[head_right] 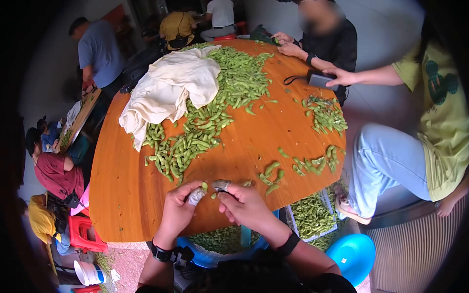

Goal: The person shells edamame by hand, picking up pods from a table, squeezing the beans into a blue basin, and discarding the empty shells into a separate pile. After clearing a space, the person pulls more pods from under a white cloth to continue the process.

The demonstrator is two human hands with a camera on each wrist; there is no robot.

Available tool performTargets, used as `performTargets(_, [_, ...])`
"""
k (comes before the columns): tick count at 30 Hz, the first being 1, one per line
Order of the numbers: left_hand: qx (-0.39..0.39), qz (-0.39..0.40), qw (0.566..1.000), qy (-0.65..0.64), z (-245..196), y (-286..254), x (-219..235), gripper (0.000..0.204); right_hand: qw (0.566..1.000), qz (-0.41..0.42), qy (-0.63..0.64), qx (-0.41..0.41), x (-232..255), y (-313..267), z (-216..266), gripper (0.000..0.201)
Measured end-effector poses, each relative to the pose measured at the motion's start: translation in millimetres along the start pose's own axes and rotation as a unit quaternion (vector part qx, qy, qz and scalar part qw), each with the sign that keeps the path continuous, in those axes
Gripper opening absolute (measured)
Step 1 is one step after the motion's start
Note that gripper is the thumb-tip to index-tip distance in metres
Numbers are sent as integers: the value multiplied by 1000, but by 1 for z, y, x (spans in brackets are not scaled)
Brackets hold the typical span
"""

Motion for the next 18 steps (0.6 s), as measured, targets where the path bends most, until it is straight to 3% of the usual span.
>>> performTargets(3, [57, 21, 995, -75, -5, -11, -7, 34, 999, 29, 22, -23, -8, 2, -3, 18])
performTargets(5, [48, 27, 997, -55, 4, -14, -11, 41, 999, 43, 19, -28, -11, 1, -4, 23])
performTargets(7, [-121, -11, 991, 60, 5, -15, -14, 47, 998, 43, 19, -32, -11, 0, -8, 23])
performTargets(18, [-193, -73, 977, 63, 9, -27, -21, 47, 997, 8, 64, -42, -22, -10, -25, 17])
Point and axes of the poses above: each hand's wrist, its own y-axis towards the middle knuckle, its own x-axis out of the back of the hand, z = x × y, the point moved 3 cm from there along y, towards the middle knuckle, and after that the axes turned 9 degrees about -z, right-handed, at the moved point
